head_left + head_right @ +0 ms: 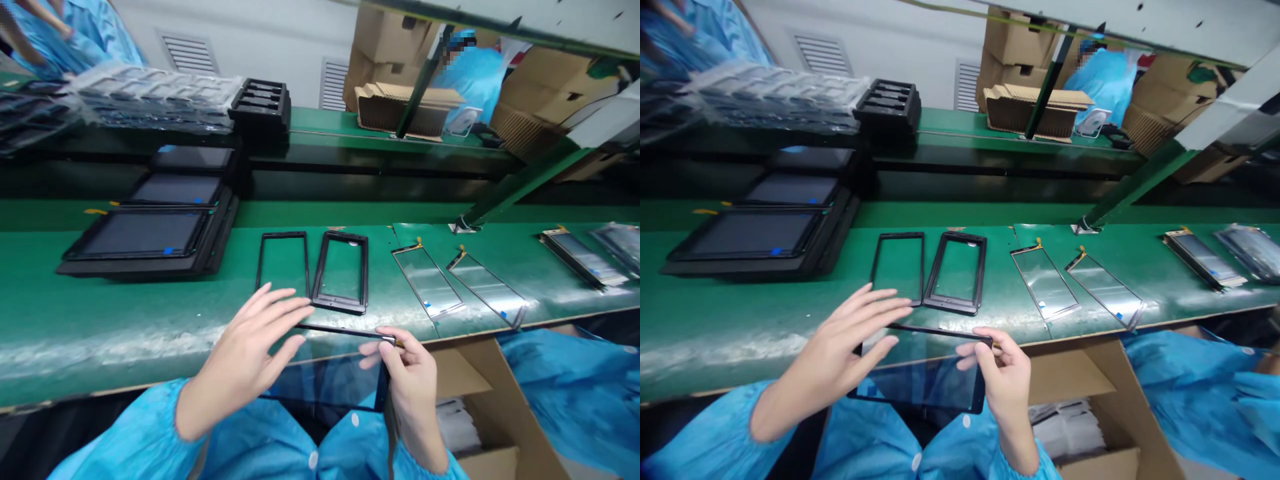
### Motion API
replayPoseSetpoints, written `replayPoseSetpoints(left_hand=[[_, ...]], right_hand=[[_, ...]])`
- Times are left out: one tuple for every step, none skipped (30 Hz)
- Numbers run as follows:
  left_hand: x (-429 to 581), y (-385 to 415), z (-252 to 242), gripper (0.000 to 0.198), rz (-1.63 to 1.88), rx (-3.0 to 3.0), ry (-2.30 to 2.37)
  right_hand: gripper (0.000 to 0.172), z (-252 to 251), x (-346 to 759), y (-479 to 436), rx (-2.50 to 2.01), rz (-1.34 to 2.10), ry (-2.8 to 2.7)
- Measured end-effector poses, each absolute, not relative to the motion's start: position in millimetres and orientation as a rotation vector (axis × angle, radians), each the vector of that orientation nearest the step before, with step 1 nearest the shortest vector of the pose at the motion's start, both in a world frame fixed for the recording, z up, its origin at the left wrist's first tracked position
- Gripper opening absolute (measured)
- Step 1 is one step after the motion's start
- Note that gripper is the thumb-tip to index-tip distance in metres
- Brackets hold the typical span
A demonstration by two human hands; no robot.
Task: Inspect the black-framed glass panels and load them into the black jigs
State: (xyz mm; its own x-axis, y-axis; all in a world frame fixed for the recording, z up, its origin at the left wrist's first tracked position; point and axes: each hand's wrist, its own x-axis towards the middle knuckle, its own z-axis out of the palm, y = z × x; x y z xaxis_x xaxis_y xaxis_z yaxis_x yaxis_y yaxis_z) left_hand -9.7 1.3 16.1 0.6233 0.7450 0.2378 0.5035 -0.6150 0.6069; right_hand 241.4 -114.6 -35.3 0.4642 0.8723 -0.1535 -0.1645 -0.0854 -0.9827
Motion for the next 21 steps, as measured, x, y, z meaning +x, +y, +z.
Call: replayPoseSetpoints(left_hand=[[-6,3,19,0.036,0.582,2.438,0.899],[-2,5,21,0.035,0.505,2.486,0.832],[1,5,22,0.035,0.442,2.516,0.792],[4,5,23,0.036,0.396,2.538,0.771],[6,5,23,0.036,0.372,2.554,0.769],[6,4,23,0.036,0.372,2.566,0.778],[6,4,23,0.037,0.385,2.57,0.788],[5,4,24,0.037,0.401,2.565,0.793],[3,5,24,0.037,0.414,2.545,0.795],[1,6,25,0.036,0.417,2.508,0.796],[0,8,25,0.033,0.41,2.452,0.809],[-2,9,25,0.029,0.399,2.369,0.837],[-2,10,23,0.024,0.396,2.249,0.879],[-1,11,19,0.018,0.411,2.09,0.929],[1,10,14,0.014,0.442,1.899,0.977],[4,9,8,0.011,0.487,1.693,1.015],[7,6,0,0.014,0.538,1.496,1.032],[10,3,-7,0.019,0.585,1.328,1.025],[12,-1,-15,0.027,0.62,1.204,1.003],[13,-5,-21,0.034,0.638,1.121,0.971],[13,-9,-25,0.042,0.639,1.069,0.936]], right_hand=[[0.024,-34,239,-115,-1.393,0.989,-0.698],[0.024,-32,237,-114,-1.395,0.998,-0.714],[0.025,-31,235,-114,-1.395,1.006,-0.724],[0.026,-30,233,-115,-1.395,1.009,-0.728],[0.027,-29,231,-115,-1.394,1.016,-0.728],[0.028,-28,230,-115,-1.395,1.019,-0.72],[0.028,-27,229,-115,-1.4,1.019,-0.704],[0.029,-26,228,-115,-1.405,1.02,-0.686],[0.029,-26,229,-115,-1.407,1.022,-0.675],[0.03,-27,229,-115,-1.404,1.026,-0.668],[0.032,-28,230,-114,-1.391,1.029,-0.663],[0.04,-30,230,-113,-1.357,1.04,-0.65],[0.053,-32,230,-111,-1.299,1.062,-0.624],[0.068,-36,229,-109,-1.221,1.089,-0.581],[0.081,-41,227,-106,-1.142,1.119,-0.531],[0.091,-46,224,-104,-1.077,1.152,-0.491],[0.095,-51,219,-101,-1.043,1.179,-0.471],[0.098,-55,214,-99,-1.047,1.198,-0.471],[0.1,-58,209,-97,-1.078,1.201,-0.484],[0.103,-59,205,-95,-1.121,1.192,-0.497],[0.106,-60,202,-93,-1.156,1.175,-0.503]])
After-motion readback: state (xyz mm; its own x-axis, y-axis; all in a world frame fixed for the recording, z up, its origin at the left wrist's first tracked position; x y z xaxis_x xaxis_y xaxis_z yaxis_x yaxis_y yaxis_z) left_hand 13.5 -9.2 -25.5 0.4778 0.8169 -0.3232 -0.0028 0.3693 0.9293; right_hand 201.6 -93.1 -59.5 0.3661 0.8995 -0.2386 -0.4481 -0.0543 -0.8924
